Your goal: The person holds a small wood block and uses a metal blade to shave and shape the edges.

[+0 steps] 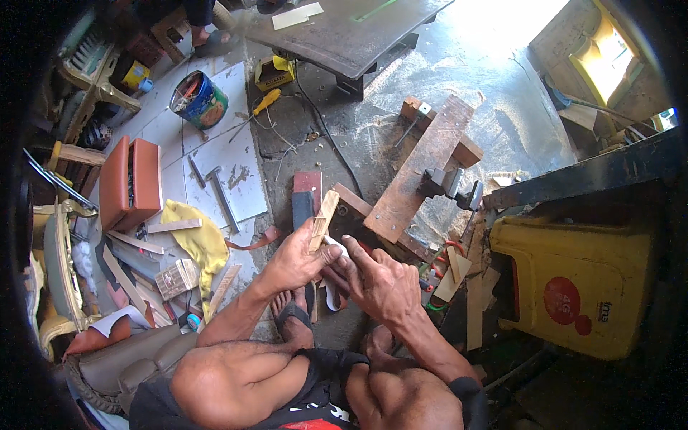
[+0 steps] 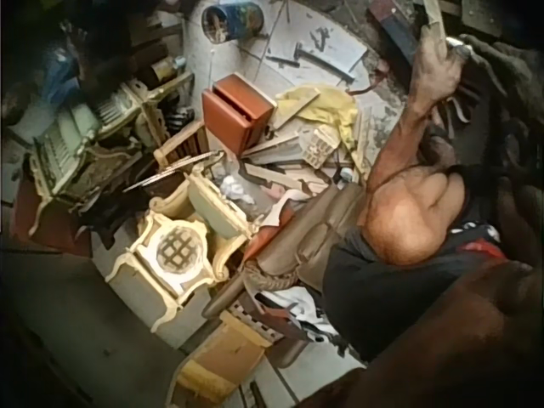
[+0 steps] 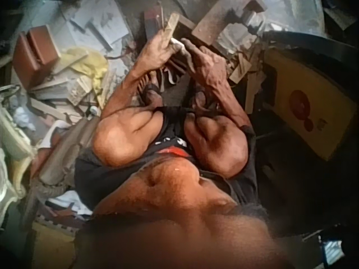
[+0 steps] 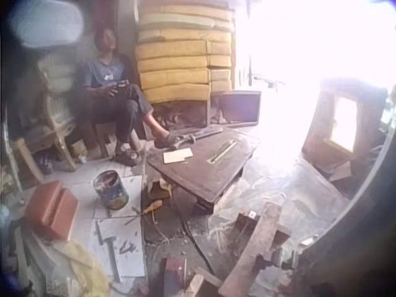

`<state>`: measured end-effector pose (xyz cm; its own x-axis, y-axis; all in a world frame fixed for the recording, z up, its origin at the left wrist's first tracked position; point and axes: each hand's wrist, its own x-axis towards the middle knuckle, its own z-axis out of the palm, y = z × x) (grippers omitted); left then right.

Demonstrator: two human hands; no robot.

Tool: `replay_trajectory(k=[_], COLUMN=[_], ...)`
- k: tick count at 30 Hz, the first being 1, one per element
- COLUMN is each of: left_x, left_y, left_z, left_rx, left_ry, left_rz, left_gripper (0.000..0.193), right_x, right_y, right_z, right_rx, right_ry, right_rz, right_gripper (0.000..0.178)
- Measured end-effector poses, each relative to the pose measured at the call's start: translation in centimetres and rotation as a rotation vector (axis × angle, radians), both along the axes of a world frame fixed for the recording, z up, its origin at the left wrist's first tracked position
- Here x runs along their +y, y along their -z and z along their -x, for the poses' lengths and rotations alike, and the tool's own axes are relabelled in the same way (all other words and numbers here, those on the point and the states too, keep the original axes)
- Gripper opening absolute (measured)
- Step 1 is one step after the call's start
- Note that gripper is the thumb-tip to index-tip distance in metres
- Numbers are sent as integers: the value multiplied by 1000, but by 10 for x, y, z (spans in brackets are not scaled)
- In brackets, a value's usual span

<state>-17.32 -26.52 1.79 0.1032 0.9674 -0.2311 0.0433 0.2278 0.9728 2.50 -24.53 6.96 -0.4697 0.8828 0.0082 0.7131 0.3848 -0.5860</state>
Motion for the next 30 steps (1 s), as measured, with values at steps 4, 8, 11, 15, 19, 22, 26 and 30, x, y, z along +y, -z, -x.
replay_trajectory(k=[4, 8, 11, 15, 19, 22, 26, 30], left_x=[-1, 1, 1, 2, 0, -2, 2, 0], left_y=[-7, -24, -27, -35, -31, -19, -27, -17], left_z=[7, 4, 5, 3, 1, 1, -2, -3], left_rx=[30, 2, 113, 166, 168, 295, 205, 354], left_ry=[134, 79, 78, 68, 46, 9, -10, -15], left_rz=[171, 192, 186, 138, 74, -83, -3, -46], left_gripper=[39, 37, 36, 36, 36, 38, 43, 46], right_x=[-2, -1, -2, -4, -5, -5, -5, -7], right_y=[-1, -4, -3, -5, -4, -4, -3, 0], right_z=[-1, 2, 3, 3, 2, 3, 2, 3], right_rx=[-2, -25, -28, -39, -49, -52, -76, -83], right_ry=[-26, -27, -20, -15, -16, -7, 2, 20], right_rz=[7, 2, -1, 25, 42, 30, 24, -2], right_gripper=[37, 36, 36, 36, 36, 36, 37, 37])
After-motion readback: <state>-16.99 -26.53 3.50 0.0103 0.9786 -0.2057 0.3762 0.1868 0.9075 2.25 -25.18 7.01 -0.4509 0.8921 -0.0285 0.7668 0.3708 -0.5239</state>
